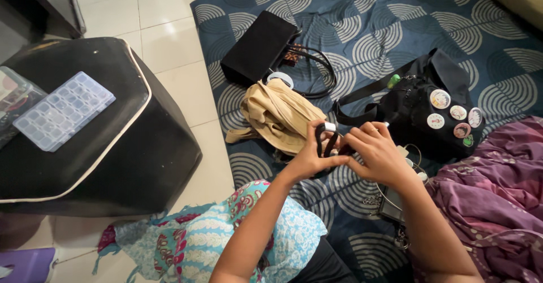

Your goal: The person sits on the floor and packs a backpack, placing a snack packet and a small pouch inside and fastening it. They then open a beige handbag, place a wallet inside, coil a charging cable, and arrange small items and a charger into the handbag.

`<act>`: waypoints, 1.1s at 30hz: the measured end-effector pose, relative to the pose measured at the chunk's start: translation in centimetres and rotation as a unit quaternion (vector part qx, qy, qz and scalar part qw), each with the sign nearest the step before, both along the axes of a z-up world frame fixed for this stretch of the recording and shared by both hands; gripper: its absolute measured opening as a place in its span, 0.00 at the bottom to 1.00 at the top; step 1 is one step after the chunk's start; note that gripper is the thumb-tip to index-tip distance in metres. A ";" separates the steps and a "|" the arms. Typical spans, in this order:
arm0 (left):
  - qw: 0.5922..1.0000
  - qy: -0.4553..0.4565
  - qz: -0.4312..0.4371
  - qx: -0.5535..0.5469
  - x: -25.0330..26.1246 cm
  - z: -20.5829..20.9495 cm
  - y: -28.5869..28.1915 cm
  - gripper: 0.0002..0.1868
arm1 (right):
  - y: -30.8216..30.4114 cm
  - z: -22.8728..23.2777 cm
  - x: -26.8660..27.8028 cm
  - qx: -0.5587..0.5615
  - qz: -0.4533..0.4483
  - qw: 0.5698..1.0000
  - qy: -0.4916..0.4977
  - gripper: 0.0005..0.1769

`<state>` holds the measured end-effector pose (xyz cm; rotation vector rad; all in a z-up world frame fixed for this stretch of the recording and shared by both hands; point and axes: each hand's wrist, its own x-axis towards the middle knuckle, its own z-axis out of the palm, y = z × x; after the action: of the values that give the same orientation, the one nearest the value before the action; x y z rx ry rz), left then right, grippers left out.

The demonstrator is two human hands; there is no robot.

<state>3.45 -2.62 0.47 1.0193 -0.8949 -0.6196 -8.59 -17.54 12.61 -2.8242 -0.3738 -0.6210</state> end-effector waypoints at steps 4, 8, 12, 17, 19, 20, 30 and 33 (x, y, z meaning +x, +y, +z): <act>0.999 -0.028 -0.002 0.026 -0.1 -0.4 0.2 0.52 | 0.0 0.2 0.3 0.036 0.037 0.999 0.016 0.17; 0.997 -0.033 -0.019 0.070 -0.5 -1.0 -0.1 0.55 | -0.2 -0.8 0.7 0.055 0.083 0.995 0.021 0.17; 0.992 -0.112 0.023 0.056 -1.6 -1.1 -0.6 0.56 | -0.8 -2.7 1.5 0.053 0.118 0.992 -0.011 0.18; 0.989 -0.069 0.116 0.053 -2.8 -0.1 -1.3 0.55 | -0.6 -5.7 2.2 0.359 0.131 0.922 0.056 0.27; 0.982 -0.055 0.167 0.072 -3.6 0.2 -1.1 0.54 | 0.4 -7.1 2.2 0.474 0.143 0.867 0.055 0.40; 0.978 -0.067 0.190 0.058 -3.9 0.4 -1.1 0.51 | 1.2 -7.9 2.3 0.520 0.159 0.838 0.040 0.48; 0.959 0.011 0.276 0.067 -1.8 1.6 0.2 0.23 | 3.4 -13.5 1.3 0.618 0.114 0.758 0.173 0.66; 0.933 -0.155 0.294 0.134 -1.8 1.2 0.2 0.23 | 3.0 -15.8 1.2 0.575 0.058 0.805 0.134 0.59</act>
<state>1.66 -2.42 1.65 1.5835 -0.7287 -0.0673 -7.38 -14.49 -3.22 -1.6445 -0.0474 -0.2443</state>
